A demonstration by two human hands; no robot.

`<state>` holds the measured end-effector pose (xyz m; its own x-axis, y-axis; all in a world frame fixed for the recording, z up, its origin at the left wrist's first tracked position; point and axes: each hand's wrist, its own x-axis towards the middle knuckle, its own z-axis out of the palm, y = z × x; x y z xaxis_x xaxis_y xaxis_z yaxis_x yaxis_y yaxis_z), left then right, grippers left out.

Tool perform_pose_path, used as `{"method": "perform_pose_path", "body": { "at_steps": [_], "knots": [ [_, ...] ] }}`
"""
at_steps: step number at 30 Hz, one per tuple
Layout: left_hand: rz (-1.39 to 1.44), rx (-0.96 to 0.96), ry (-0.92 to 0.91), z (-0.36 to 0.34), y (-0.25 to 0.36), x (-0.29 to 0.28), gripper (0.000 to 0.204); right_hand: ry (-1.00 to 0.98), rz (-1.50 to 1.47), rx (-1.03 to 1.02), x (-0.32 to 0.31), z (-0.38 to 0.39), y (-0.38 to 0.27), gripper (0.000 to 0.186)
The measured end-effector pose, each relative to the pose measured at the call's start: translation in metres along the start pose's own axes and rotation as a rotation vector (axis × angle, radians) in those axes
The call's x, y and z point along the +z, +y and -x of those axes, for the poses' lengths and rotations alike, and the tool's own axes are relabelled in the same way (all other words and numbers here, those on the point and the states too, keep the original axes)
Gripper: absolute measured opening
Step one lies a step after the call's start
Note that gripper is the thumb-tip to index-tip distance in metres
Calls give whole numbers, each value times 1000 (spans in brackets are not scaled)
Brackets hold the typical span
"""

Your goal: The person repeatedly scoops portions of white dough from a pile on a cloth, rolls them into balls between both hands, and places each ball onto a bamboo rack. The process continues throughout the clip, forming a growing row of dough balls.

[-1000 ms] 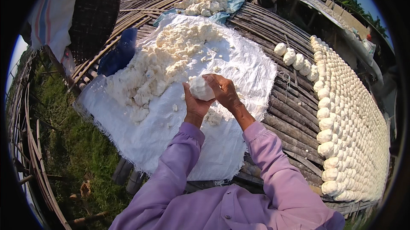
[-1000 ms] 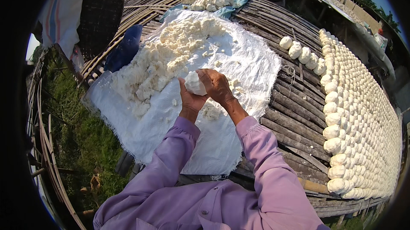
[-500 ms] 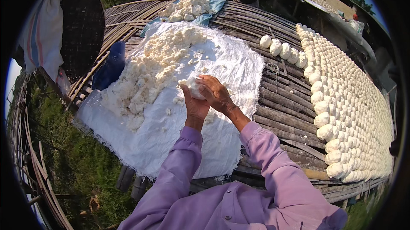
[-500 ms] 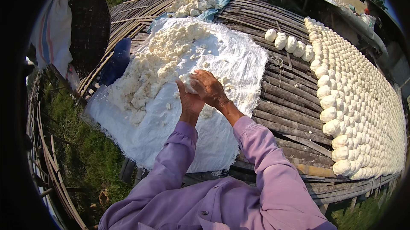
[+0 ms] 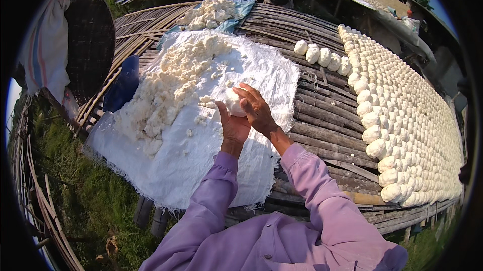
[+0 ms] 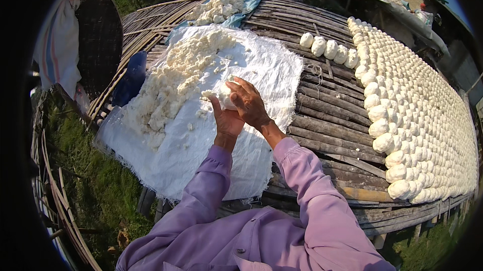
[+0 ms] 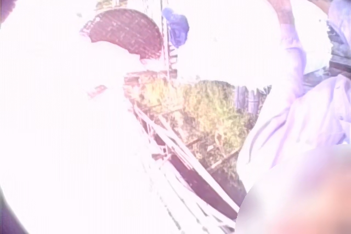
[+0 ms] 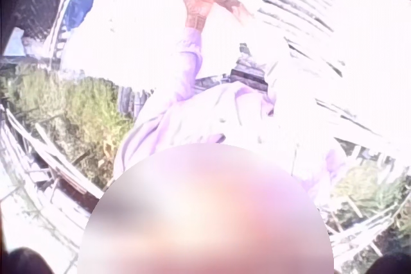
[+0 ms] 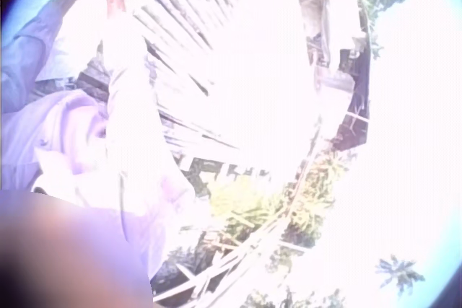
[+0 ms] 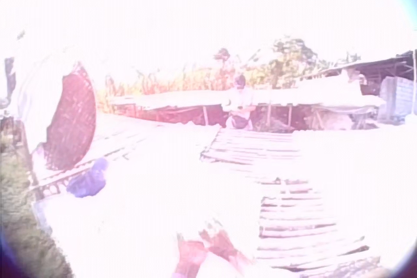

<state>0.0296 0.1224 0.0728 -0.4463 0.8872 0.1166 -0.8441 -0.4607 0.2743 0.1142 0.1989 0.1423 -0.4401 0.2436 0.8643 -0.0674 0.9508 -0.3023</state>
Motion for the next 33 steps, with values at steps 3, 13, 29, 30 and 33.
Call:
{"method": "perform_pose_path", "body": {
  "at_steps": [3, 13, 29, 30, 33],
  "knots": [
    [-20, 5, 126, -7, -7, 0, 94, -84, -183, 378, -17, -6, -8, 48],
    [-73, -134, -141, -11, -34, 19, 106, 203, -163, 498, -34, -9, 38, 66],
    [-174, -109, -44, -59, -68, 40, 113, 145, -366, 666, -65, -17, 87, 74],
    [-219, -85, -65, -65, -70, 43, 113, 138, -228, 479, -68, -18, 87, 74],
    [-232, 21, 74, -81, -75, 47, 106, -52, -161, 404, -77, -26, 80, 72]
  ]
}}
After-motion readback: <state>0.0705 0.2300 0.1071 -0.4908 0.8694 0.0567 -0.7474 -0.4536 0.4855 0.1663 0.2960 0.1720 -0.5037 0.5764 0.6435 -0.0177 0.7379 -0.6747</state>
